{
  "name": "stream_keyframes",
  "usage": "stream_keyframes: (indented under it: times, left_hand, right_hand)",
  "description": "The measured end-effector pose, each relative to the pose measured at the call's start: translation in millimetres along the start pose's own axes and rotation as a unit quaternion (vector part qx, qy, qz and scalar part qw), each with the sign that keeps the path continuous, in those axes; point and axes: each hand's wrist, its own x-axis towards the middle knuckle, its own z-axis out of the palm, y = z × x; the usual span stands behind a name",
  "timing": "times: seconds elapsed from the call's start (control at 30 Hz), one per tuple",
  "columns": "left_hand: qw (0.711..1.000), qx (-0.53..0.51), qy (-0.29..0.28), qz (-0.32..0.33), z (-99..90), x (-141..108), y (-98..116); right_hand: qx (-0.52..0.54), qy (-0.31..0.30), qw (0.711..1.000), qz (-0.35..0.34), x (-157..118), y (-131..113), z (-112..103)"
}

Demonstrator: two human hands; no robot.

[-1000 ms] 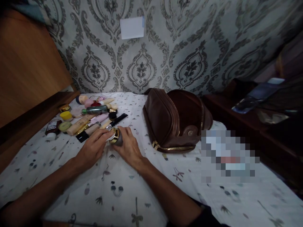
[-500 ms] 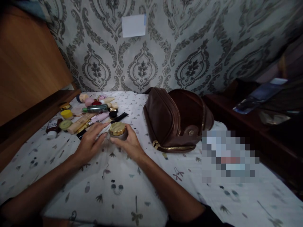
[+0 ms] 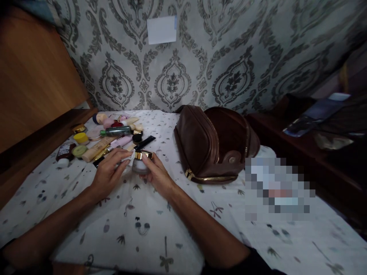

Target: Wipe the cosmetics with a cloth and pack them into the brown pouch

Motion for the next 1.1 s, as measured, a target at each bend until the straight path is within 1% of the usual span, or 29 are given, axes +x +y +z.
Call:
stream_keyframes:
  times: [0.13, 0.23, 0.37, 0.47, 0.63, 0.83, 0.93, 1.1]
  left_hand:
    - [1.000, -0.015, -0.012, 0.014, -0.5, 0.0, 0.3]
    - [0.999, -0.031, -0.019, 0.027, -1.0, -0.2, 0.2]
    - [0.996, -0.054, -0.046, 0.057, -0.5, -1.6, 0.9]
    - [0.994, -0.066, -0.066, 0.064, 0.8, -3.3, 2.9]
    - [0.994, -0.086, -0.055, 0.034, 0.7, -3.9, 5.9]
    - [0.999, -0.048, -0.023, 0.003, -3.1, 0.2, 5.6]
    - [0.999, -0.039, -0.026, 0.009, -3.5, 0.6, 5.7]
    - [0.997, -0.052, -0.046, 0.044, -2.1, -0.8, 7.7]
  right_hand:
    - [0.035, 0.001, 0.999, 0.003, 1.1, -0.5, -0.7]
    - [0.075, 0.004, 0.997, 0.021, 3.4, -0.8, -1.7]
    - [0.134, 0.032, 0.990, 0.043, 7.8, -3.6, -5.3]
    - [0.148, 0.047, 0.987, 0.050, 9.7, -6.8, -8.7]
    - [0.108, 0.037, 0.992, 0.054, 7.4, -7.4, -8.2]
    - [0.016, -0.004, 1.000, 0.020, -0.2, -2.9, -0.8]
    - [0.000, -0.007, 1.000, 0.017, -1.0, -1.8, -0.7]
    - [0.007, 0.005, 1.000, 0.014, 1.3, -1.2, -2.7]
